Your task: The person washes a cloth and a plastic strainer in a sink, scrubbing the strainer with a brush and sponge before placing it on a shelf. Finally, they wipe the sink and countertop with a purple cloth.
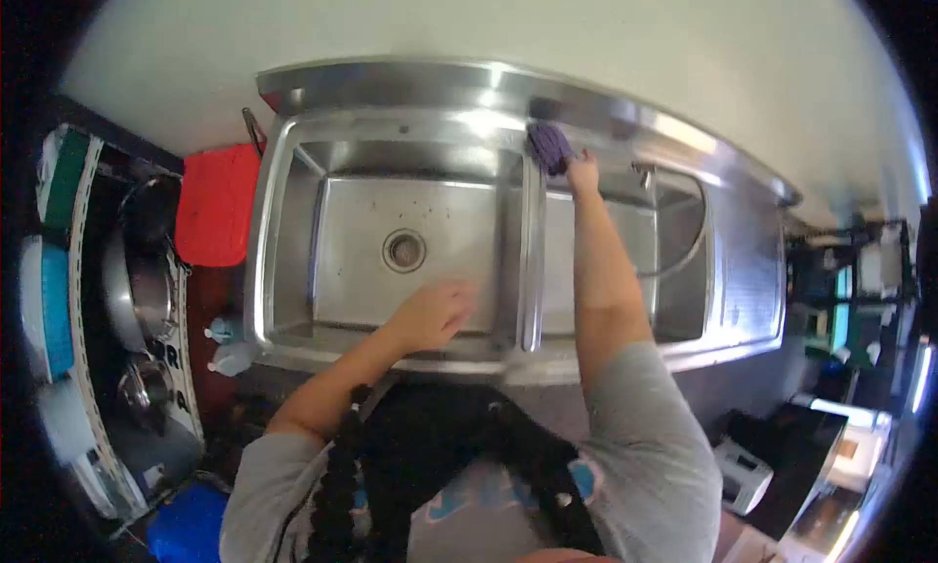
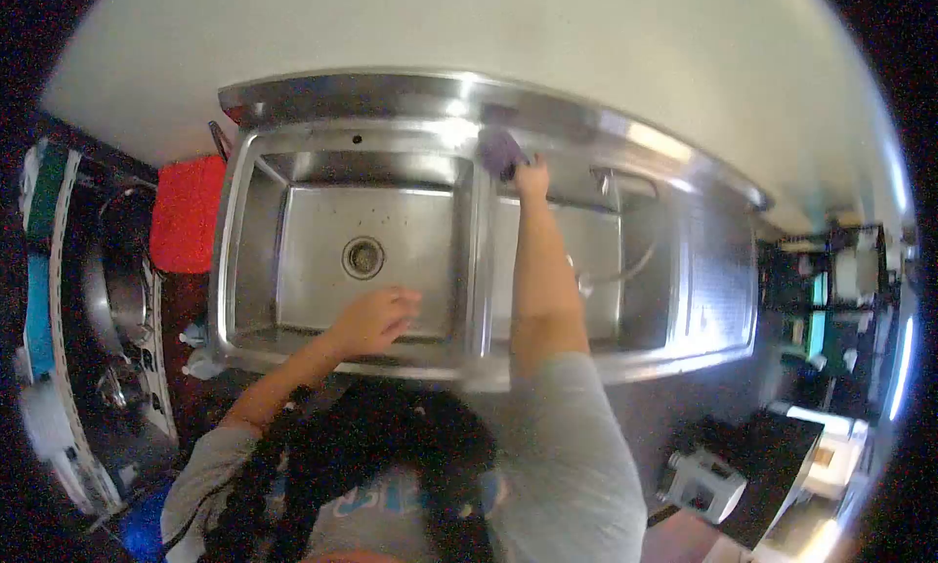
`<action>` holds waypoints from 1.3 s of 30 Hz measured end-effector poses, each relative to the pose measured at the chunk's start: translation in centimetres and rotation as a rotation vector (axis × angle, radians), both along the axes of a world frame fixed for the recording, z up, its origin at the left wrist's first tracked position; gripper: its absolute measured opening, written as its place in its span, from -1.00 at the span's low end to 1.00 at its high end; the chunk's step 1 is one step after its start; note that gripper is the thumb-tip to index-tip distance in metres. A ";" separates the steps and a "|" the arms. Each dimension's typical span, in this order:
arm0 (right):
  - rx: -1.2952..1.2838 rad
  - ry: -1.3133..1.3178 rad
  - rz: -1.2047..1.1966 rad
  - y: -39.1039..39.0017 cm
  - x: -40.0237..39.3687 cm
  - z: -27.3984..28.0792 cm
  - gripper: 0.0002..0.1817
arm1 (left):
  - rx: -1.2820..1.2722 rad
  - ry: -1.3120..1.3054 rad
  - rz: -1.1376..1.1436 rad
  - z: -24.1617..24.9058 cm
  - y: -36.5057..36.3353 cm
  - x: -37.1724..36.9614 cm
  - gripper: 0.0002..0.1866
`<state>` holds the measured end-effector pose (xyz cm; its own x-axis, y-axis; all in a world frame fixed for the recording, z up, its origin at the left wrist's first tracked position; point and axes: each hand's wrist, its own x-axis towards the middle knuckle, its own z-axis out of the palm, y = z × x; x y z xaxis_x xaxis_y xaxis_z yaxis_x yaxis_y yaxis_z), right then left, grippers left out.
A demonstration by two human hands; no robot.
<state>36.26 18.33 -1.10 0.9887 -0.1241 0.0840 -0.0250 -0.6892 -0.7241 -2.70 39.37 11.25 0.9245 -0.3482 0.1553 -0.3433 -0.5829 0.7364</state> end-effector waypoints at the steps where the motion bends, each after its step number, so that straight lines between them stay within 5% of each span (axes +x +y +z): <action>1: -0.238 0.078 0.144 1.0 0.8 0.0 -0.50 | -0.002 -0.018 0.033 -0.7 0.8 0.3 -0.84; 3: -0.158 -0.093 0.107 2.7 -1.8 1.4 -0.66 | -0.051 0.060 0.098 -1.9 1.8 -0.1 -0.82; 7: -0.058 -0.286 0.434 2.2 -7.5 4.7 -0.82 | -0.160 0.226 0.253 -5.7 2.0 0.9 -0.80; 9: 0.047 -0.122 0.479 0.4 -11.5 8.4 -0.81 | -0.228 0.093 0.439 -6.9 1.2 2.3 -0.67; 10: 0.156 0.040 0.533 -0.6 -13.3 10.5 -0.79 | -0.224 0.087 0.434 -5.3 0.2 3.4 -0.67; 14: 0.259 0.006 0.755 -5.8 -19.6 18.0 -0.74 | -0.373 -0.188 0.526 4.1 -7.2 8.2 -0.30; 17: 0.259 -0.240 0.823 -10.5 -22.4 23.4 -0.69 | -0.460 -0.037 0.175 6.9 -11.0 10.4 -0.38; 20: 0.198 0.047 0.744 -15.7 -24.4 31.2 -0.45 | -0.154 -0.019 0.086 13.2 -14.3 11.2 -0.48; 25: -0.107 -0.111 0.655 -24.0 -23.0 33.4 -0.64 | 0.094 -0.260 0.042 19.1 -19.4 10.4 -0.59; 29: -0.057 -0.143 0.715 -28.1 -21.1 32.3 -0.67 | -0.310 -0.220 -0.232 20.5 -22.4 10.5 -0.84; 31: 0.004 -0.211 0.764 -29.9 -20.3 32.2 -0.70 | -0.534 0.088 -0.211 20.9 -22.6 10.5 -0.85; 33: 0.242 0.134 0.645 -31.5 -19.4 32.7 -0.75 | -0.548 0.133 -0.137 22.5 -22.5 10.0 -0.82; 36: 0.220 0.037 0.712 -33.3 -18.3 33.7 -0.75 | 0.142 0.062 -0.106 25.8 -21.6 9.5 -0.68; 39: 0.241 -0.006 0.745 -33.8 -19.1 36.5 -0.73 | 0.265 -0.049 -0.193 26.3 -19.8 10.0 -0.64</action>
<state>17.12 -15.47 35.37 0.8180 0.5568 0.1445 0.3866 -0.3461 -0.8548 7.35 19.59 37.53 0.8314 -0.5501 0.0787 -0.4971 -0.6728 0.5479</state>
